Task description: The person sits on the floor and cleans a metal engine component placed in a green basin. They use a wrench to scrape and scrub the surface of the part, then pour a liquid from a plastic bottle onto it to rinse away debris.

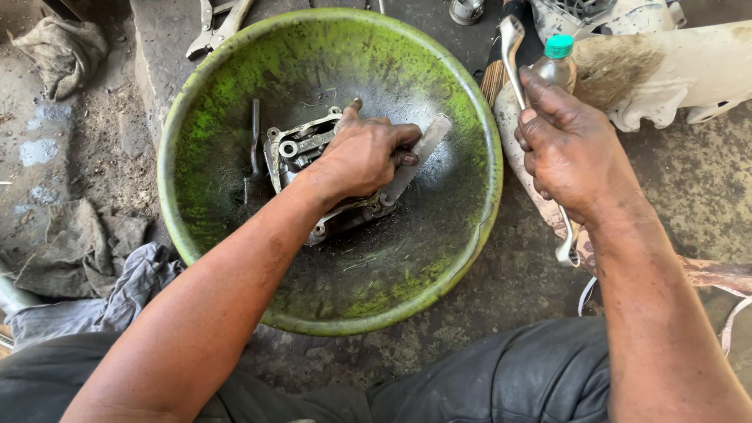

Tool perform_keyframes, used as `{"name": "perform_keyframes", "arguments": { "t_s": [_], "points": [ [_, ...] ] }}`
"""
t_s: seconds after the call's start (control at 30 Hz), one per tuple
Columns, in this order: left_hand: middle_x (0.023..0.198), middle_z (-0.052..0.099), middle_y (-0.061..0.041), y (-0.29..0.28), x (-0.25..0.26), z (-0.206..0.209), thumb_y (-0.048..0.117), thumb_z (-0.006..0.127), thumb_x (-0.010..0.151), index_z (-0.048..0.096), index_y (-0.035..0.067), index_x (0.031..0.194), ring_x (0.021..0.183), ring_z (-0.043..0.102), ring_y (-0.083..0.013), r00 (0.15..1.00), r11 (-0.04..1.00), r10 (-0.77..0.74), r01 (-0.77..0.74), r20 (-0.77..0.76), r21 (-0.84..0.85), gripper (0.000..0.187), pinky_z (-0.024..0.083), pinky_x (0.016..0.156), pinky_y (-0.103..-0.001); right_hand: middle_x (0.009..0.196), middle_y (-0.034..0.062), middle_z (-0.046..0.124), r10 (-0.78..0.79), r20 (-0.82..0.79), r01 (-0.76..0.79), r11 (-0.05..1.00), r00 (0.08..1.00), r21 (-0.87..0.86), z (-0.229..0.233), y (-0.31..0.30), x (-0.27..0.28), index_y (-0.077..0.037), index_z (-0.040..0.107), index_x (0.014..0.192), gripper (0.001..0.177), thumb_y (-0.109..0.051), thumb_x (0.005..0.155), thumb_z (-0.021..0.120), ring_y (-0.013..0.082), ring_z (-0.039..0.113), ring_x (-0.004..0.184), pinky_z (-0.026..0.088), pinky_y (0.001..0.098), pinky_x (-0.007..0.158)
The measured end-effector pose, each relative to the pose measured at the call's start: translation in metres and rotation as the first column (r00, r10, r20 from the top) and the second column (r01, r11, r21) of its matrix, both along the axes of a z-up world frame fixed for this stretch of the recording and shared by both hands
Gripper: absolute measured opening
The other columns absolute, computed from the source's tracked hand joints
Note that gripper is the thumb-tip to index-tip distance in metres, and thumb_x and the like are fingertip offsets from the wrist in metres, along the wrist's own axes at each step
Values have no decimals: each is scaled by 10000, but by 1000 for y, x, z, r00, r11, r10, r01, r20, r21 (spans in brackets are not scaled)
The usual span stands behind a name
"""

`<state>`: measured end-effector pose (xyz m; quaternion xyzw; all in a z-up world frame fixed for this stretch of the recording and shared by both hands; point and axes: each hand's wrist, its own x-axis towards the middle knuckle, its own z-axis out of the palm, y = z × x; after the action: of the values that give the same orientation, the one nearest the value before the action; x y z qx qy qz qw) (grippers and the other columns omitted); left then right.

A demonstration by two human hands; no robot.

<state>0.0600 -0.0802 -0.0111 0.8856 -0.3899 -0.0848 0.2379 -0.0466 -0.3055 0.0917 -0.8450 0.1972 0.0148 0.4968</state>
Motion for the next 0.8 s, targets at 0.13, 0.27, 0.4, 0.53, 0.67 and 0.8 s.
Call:
{"name": "perform_keyframes", "arguments": {
  "t_s": [0.13,0.27,0.4,0.53,0.67,0.8],
  "points": [
    [868,738,-114,2,-3,1,99,554,940,707,217,1189,898,710,-274,999,996,37,-35,19,-83,315,185,1151,-685,1256,-94,629,188,143,-162,971,972,-178,-9,5,1,-180,495,1566,531,-238,1046,580,76,665,1034,562,271,841],
    [925,777,-54,-4,0,13,188,649,937,695,144,1156,811,736,-169,890,865,99,-298,-444,-404,228,521,948,-513,1085,20,705,35,-52,-44,981,998,-189,-12,20,4,-166,528,1466,579,-284,947,757,139,659,1001,511,339,891],
    [939,791,-120,-6,9,18,155,744,918,701,34,1047,820,774,-171,717,483,-277,-472,-640,-737,183,662,761,-355,936,69,679,-9,33,6,997,999,82,-17,29,8,-49,694,1210,359,-240,930,814,185,555,758,473,366,704],
    [912,785,-96,-3,4,6,128,767,906,731,27,986,815,740,-155,674,609,-165,-504,-720,-612,134,615,730,-327,880,66,697,-78,83,81,996,993,-41,-3,24,2,-74,750,1068,206,-249,967,792,163,566,693,529,324,680],
    [840,749,-139,-1,13,-3,88,812,880,664,14,909,729,726,-200,622,511,-210,-588,-754,-627,168,626,637,-337,973,8,758,11,93,13,967,996,-254,19,17,0,-125,729,1064,211,-250,907,794,119,719,889,584,322,866],
    [904,758,-148,-9,5,-1,73,769,876,692,1,977,788,772,-209,463,336,-457,-701,-760,-629,146,692,718,-348,970,10,753,32,31,-25,980,999,-200,14,31,2,-130,728,1050,257,-254,851,835,134,710,940,556,372,912]
  ]
}}
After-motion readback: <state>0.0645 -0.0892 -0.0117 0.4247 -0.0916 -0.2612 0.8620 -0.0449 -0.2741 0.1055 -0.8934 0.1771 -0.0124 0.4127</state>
